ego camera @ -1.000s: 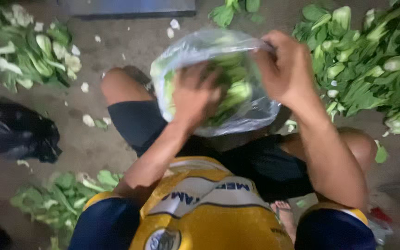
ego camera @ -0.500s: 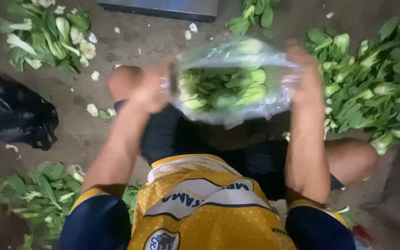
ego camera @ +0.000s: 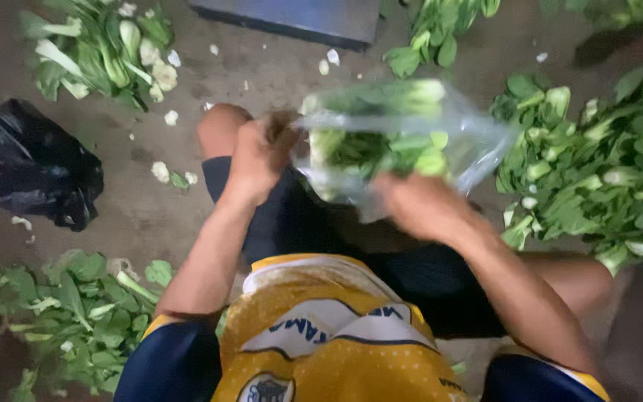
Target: The person gathers bunches of bok choy from the floor, aligns them by hand, and places them into a clear plastic bag. The person repeats this process multiple times, arranging the vegetables neatly inside the bag.
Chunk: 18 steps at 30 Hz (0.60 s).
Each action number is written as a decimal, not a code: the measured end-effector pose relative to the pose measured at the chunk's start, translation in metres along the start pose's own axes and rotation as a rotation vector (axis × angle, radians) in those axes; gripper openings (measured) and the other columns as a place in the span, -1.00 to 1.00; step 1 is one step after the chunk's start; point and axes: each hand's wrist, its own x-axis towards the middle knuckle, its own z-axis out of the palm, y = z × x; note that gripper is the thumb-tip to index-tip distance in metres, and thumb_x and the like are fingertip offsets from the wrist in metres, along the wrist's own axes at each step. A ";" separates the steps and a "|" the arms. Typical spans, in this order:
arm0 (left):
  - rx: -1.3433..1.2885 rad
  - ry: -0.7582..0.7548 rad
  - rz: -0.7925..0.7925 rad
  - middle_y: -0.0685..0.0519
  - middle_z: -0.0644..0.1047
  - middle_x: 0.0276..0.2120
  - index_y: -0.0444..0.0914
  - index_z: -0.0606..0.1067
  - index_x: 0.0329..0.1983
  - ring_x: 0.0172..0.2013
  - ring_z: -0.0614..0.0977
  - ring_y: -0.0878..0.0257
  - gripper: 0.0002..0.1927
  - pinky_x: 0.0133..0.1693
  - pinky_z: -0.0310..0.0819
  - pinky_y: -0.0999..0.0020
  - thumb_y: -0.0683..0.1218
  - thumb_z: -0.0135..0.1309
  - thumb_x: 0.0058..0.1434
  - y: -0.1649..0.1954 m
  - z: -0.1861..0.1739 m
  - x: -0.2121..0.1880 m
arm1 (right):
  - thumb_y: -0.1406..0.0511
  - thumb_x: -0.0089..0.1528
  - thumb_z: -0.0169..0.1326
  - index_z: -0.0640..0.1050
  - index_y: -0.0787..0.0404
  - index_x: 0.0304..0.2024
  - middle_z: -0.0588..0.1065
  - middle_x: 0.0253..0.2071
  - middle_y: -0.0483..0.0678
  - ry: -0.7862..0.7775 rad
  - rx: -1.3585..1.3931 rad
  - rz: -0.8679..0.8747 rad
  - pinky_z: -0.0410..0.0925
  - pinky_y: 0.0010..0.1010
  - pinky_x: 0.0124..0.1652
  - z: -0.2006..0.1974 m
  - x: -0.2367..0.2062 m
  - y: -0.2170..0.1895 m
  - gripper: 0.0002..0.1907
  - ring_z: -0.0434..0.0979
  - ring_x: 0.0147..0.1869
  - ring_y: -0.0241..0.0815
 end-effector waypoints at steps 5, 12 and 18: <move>-0.618 0.072 -0.049 0.04 0.61 -0.22 -0.34 0.56 -0.04 -0.20 0.56 0.33 -0.78 -0.20 0.46 0.38 -0.10 0.06 0.40 -0.017 0.012 0.010 | 0.28 0.34 0.09 0.56 0.10 -0.01 0.60 -0.27 0.00 0.586 0.085 -0.627 0.45 -0.27 -0.32 -0.007 0.040 -0.026 -0.83 0.59 -0.25 -0.03; -0.138 0.095 0.227 0.00 0.66 -0.20 -0.40 0.56 0.03 -0.15 0.57 0.37 -0.67 -0.08 0.50 0.41 -0.03 -0.01 0.48 0.003 0.019 0.004 | 0.22 0.21 0.22 0.55 0.27 -0.11 0.57 -0.16 0.12 0.757 -0.094 -0.587 0.41 0.02 0.01 -0.012 0.129 -0.038 -0.71 0.56 -0.05 0.14; -0.251 -0.019 0.266 0.00 0.66 -0.24 -0.40 0.58 -0.02 -0.18 0.61 0.36 -0.69 -0.05 0.52 0.38 -0.07 -0.09 0.54 0.012 0.019 0.002 | 0.24 0.20 0.23 0.59 0.30 -0.14 0.55 -0.16 0.20 0.758 0.166 -0.427 0.41 0.01 -0.10 0.008 0.138 -0.023 -0.73 0.55 -0.07 0.24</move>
